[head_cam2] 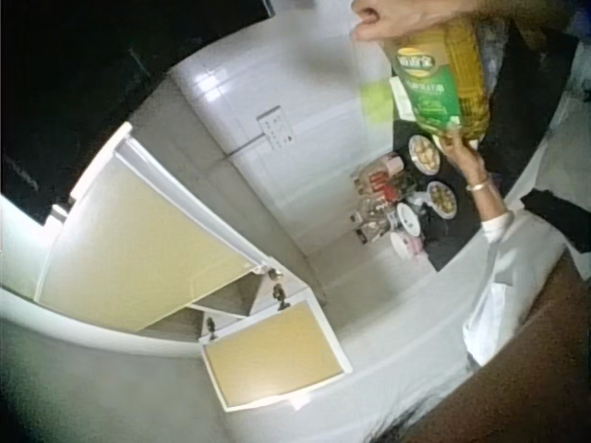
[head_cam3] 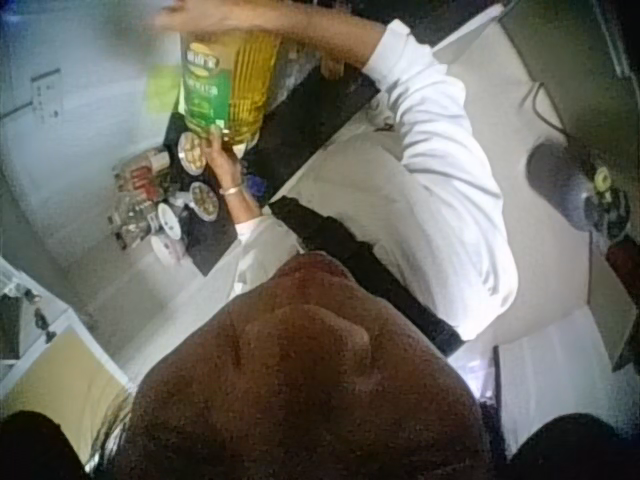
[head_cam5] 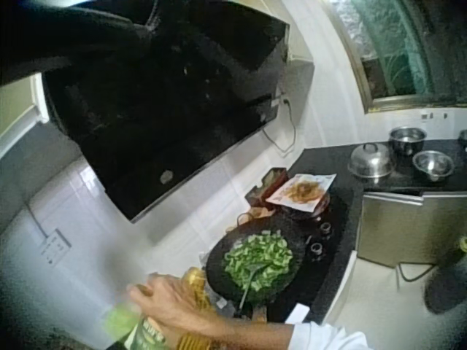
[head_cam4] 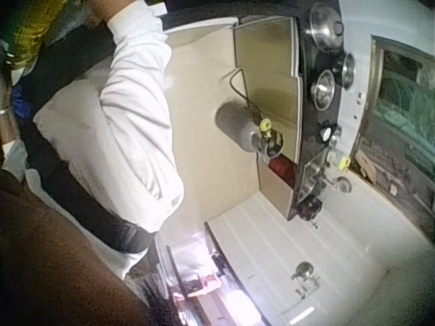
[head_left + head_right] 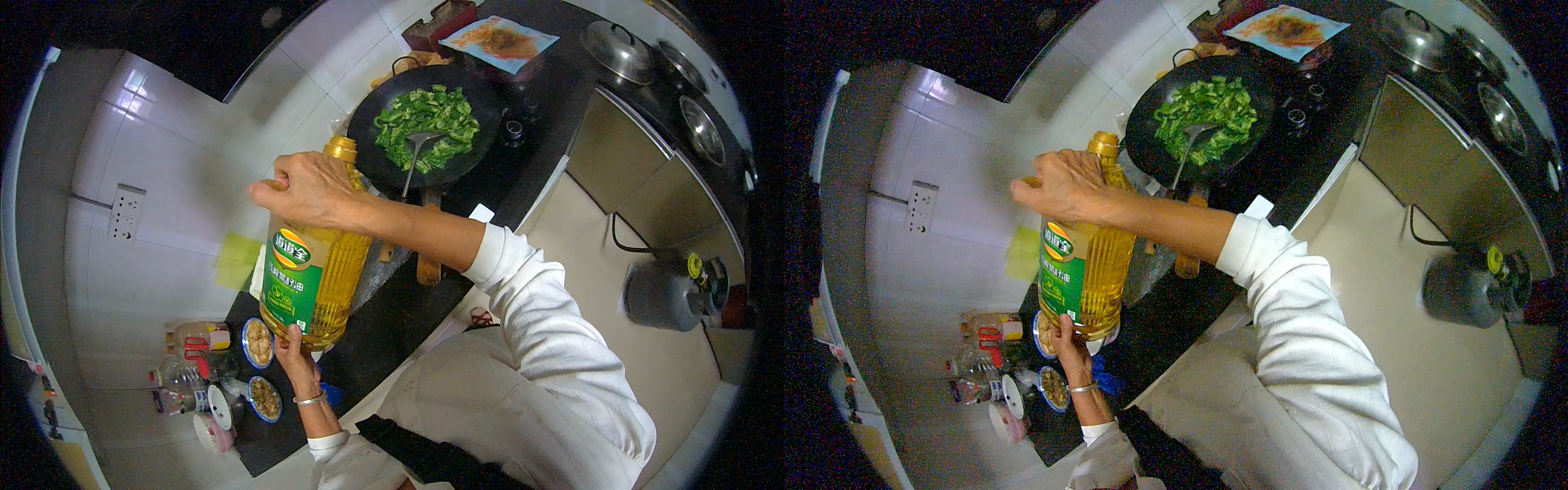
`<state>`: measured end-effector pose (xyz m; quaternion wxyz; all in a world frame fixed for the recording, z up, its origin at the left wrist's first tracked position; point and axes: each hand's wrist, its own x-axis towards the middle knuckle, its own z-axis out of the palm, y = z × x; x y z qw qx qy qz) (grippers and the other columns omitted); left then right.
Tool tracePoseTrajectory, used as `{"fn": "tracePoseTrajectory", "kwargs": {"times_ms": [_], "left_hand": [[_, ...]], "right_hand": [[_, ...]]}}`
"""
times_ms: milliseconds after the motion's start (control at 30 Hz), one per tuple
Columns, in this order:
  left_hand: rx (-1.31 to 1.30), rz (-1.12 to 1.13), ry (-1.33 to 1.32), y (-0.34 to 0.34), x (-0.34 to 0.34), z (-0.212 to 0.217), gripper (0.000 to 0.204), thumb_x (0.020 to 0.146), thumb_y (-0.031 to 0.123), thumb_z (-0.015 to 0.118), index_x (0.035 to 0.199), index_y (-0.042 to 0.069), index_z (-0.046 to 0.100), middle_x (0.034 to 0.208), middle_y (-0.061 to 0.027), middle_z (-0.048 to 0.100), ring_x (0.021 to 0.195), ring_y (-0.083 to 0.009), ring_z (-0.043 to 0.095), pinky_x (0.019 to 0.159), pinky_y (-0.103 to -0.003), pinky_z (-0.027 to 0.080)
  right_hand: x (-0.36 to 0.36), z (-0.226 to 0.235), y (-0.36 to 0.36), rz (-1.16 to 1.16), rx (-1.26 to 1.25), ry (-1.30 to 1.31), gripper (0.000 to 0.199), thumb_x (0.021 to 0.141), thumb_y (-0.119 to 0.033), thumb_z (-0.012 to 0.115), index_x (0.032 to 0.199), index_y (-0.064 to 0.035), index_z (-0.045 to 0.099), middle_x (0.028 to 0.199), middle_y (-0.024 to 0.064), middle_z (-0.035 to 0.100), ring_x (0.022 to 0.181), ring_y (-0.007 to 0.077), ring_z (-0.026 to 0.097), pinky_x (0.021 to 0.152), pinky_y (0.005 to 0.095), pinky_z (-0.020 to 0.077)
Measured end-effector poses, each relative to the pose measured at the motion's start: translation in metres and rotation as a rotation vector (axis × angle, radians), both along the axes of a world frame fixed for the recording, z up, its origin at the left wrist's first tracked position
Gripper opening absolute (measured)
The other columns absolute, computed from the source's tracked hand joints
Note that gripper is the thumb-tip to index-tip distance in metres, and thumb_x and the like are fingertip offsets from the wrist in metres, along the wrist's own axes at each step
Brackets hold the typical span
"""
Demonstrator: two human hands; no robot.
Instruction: The person transfers chopped green vegetables from a bowl into a wok on a stove and stirs them with a spatula. They add cooking oil from a large bottle and continue to stir-fry the vegetables, occasionally adding seasoning from a container.
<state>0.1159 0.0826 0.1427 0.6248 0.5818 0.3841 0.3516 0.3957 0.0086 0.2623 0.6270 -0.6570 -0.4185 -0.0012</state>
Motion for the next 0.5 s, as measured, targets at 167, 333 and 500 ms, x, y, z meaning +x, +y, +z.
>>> {"fn": "tracePoseTrajectory", "kwargs": {"times_ms": [167, 333, 500], "left_hand": [[0.119, 0.043, -0.001, -0.012, 0.024, 0.019, 0.034, 0.081, 0.025, 0.063, 0.105, 0.005, 0.049, 0.091, -0.0001, 0.055, 0.072, -0.0089, 0.051, 0.058, -0.023, 0.04], [0.187, 0.049, 0.101, -0.001, 0.022, 0.023, 0.032, 0.08, 0.028, 0.065, 0.103, 0.008, 0.052, 0.08, 0.0045, 0.054, 0.057, -0.0035, 0.046, 0.044, -0.018, 0.034], [0.196, 0.081, 0.132, -0.003, 0.023, 0.03, 0.031, 0.078, 0.031, 0.067, 0.094, 0.007, 0.054, 0.074, 0.0051, 0.051, 0.052, -0.0033, 0.04, 0.044, -0.019, 0.03]], "right_hand": [[0.014, -0.01, 0.006, 0.008, -0.059, 0.023, 0.051, 0.072, -0.047, 0.053, 0.051, -0.0009, 0.049, 0.049, 0.0176, 0.05, 0.047, 0.0328, 0.051, 0.051, 0.0424, 0.0412], [0.025, -0.016, 0.006, 0.021, -0.069, 0.072, 0.051, 0.072, -0.047, 0.054, 0.051, -0.0007, 0.048, 0.049, 0.0172, 0.05, 0.047, 0.0316, 0.051, 0.051, 0.0423, 0.0418], [0.029, -0.019, 0.007, 0.05, -0.086, 0.1, 0.051, 0.072, -0.047, 0.054, 0.052, -0.0009, 0.048, 0.048, 0.0161, 0.049, 0.048, 0.031, 0.051, 0.052, 0.0423, 0.0421]]}}
